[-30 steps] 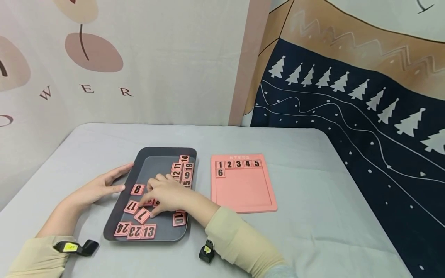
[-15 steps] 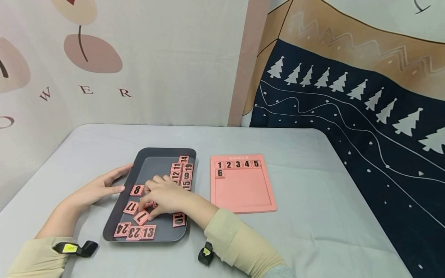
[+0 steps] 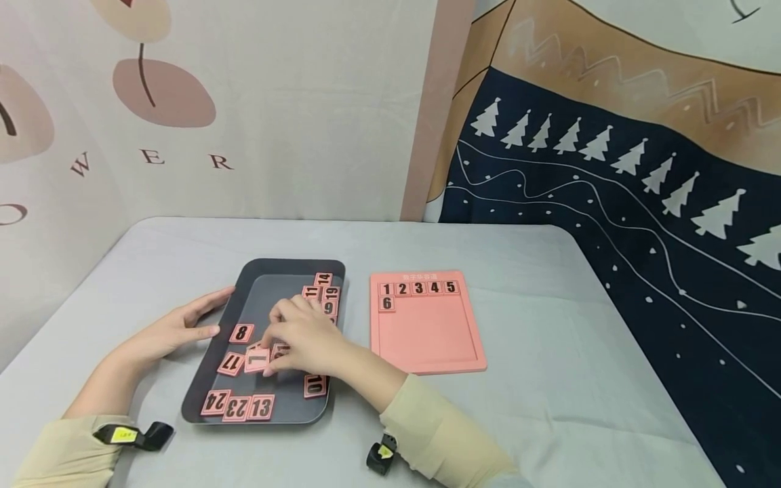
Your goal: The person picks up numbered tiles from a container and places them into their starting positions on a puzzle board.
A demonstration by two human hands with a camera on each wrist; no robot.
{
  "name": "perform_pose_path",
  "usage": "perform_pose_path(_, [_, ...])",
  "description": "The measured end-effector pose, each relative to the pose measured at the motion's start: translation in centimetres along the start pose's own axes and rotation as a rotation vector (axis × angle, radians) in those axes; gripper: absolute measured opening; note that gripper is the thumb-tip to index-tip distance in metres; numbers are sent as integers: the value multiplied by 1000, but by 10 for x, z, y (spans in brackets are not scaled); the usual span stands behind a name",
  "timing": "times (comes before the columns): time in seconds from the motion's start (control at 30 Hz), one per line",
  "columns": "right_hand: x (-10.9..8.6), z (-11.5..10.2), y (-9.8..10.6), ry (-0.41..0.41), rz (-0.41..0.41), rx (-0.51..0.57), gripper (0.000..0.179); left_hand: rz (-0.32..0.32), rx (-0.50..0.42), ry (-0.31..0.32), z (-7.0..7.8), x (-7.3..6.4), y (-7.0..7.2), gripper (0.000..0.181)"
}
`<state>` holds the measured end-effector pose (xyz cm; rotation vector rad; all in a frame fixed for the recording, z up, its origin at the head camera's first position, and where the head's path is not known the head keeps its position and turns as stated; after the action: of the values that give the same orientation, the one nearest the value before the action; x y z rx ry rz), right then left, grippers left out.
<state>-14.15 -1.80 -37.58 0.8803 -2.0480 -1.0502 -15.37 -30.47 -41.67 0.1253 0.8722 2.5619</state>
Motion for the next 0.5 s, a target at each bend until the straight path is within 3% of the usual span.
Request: perform_pose_path(0.5, [-48, 30, 39, -208, 392, 30, 34, 5, 11, 3, 1, 0, 0, 68])
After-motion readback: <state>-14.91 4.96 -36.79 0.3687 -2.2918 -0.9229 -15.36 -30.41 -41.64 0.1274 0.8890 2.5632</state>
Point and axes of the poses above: each hand's wrist, its own x-axis towards the middle knuckle, its own y-axis out of the back of the hand, z = x × y, the point moved 1 cm from there along x, towards the middle knuckle, and after that the axes turned 12 degrees about x, right-handed, at the moved point
